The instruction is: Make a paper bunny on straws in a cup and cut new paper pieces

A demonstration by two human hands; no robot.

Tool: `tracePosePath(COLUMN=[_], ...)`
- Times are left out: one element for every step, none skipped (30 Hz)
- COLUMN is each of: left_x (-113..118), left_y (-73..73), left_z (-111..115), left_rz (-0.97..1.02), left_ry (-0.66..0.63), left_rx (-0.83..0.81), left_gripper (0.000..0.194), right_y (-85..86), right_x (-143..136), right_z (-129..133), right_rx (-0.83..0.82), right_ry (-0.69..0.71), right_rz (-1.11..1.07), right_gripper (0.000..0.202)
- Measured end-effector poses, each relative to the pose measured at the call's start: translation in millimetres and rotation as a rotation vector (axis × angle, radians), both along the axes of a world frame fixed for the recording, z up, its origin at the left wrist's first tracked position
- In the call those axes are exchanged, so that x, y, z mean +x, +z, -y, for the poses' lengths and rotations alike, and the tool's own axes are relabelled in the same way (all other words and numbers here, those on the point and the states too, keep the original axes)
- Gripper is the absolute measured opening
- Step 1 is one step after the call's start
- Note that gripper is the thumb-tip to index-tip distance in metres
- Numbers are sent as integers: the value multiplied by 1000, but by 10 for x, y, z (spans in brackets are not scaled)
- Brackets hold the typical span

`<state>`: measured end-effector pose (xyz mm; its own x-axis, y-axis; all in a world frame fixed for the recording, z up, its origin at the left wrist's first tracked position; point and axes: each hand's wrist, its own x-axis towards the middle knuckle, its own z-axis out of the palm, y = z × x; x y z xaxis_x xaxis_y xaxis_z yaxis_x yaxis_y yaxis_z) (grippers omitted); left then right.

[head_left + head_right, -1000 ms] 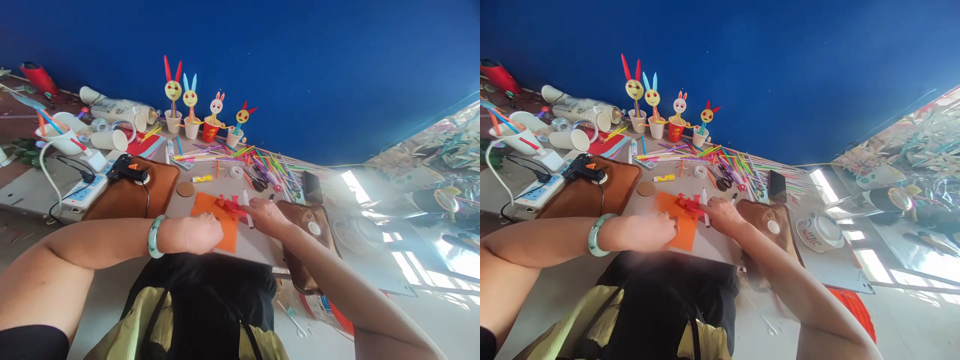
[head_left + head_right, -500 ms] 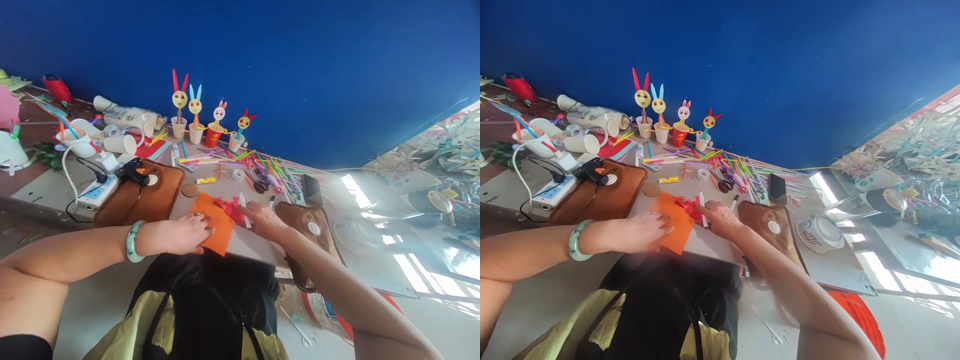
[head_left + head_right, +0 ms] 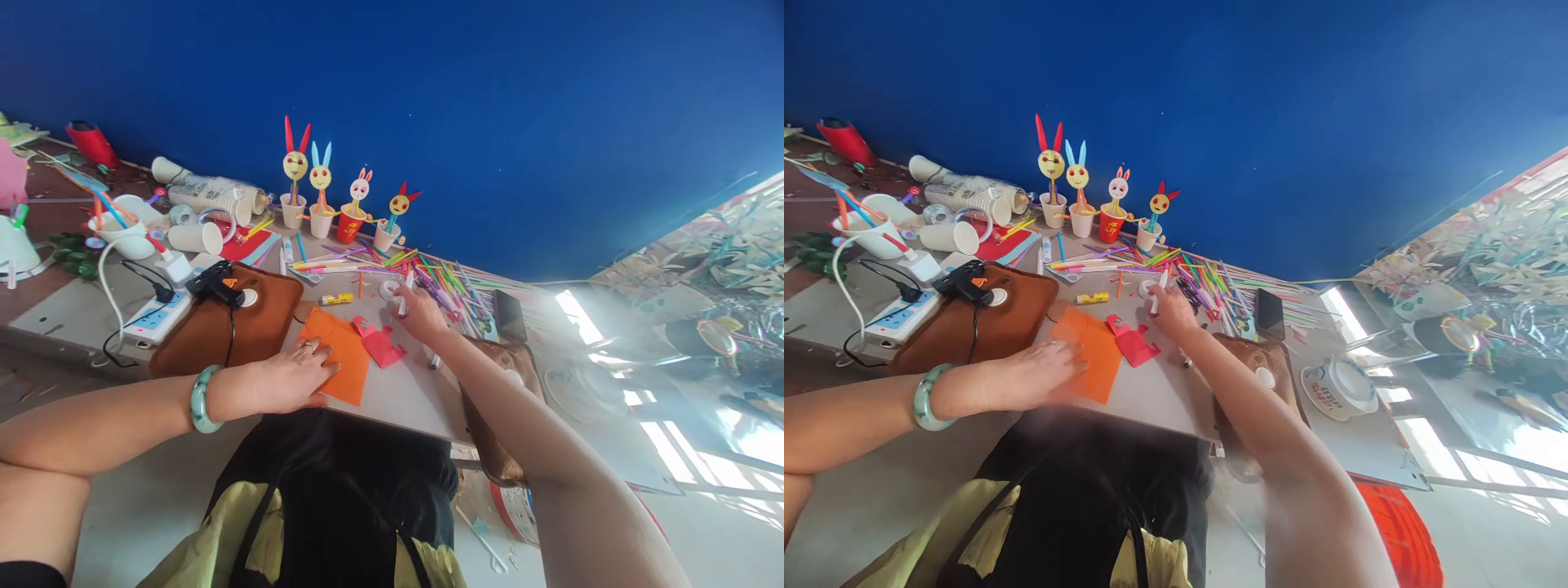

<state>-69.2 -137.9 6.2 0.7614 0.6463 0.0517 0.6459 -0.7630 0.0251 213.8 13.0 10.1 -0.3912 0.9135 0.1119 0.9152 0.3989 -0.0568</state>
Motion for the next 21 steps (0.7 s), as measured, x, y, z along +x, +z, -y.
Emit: tracePosePath(left_x=[-2, -3, -5, -6, -8, -11, -12, -14, -15, -15, -15, -16, -18, -23, -30, -38, -48, -57, -63, -66, -64], left_y=[-18, -43, -73, -104, -134, -160, -181, -197, -210, -223, -238, -255, -275, -296, -315, -331, -341, -342, -334, -318, -293], left_z=[8, 18, 30, 41, 52, 61, 66, 67, 64, 58, 50, 42, 36, 34, 36, 43, 54, 67, 81, 95, 107], left_rz=[13, 30, 49, 66, 80, 89, 92, 90, 85, 79, 74, 73, 76, 83, 93, 106, 119, 130, 139, 145, 149], left_ry=[-5, -11, -18, -27, -34, -37, -43, -50, -56, -60, -61, -61, -57, -47, -35, -24, -15, -10, -9, -6, 2], left_rx=[-1, -4, -10, -18, -25, -32, -39, -46, -52, -56, -57, -54, -47, -34, -18, 4, 30, 58, 85, 106, 117], left_gripper=[42, 44, 46, 48, 51, 52, 53, 54, 53, 53, 52, 52, 52, 53, 55, 56, 56, 56, 56, 55, 53], right_y=[-17, -38, -61, -87, -113, -138, -161, -180, -194, -203, -205, -202, -194, -181, -166, -149, -133, -119, -109, -105, -106], right_x=[-32, -60, -83, -98, -106, -108, -105, -100, -94, -90, -89, -93, -102, -116, -136, -162, -192, -226, -262, -299, -335], right_z=[-85, -163, -233, -295, -349, -396, -436, -470, -497, -515, -522, -515, -492, -450, -388, -305, -204, -89, 35, 161, 281], right_rx=[-9, -24, -41, -56, -66, -68, -67, -67, -72, -79, -86, -86, -76, -54, -26, 0, 20, 18, -1, -24, -42], right_ry=[-37, -67, -89, -103, -111, -115, -119, -123, -128, -133, -139, -143, -137, -116, -75, -11, 76, 177, 274, 369, 461], right_rz=[-17, -32, -48, -63, -79, -97, -117, -139, -160, -182, -208, -240, -284, -339, -403, -469, -528, -571, -595, -592, -572], right_gripper=[37, 37, 35, 34, 32, 31, 30, 29, 28, 28, 28, 28, 29, 29, 30, 31, 33, 34, 35, 34, 31])
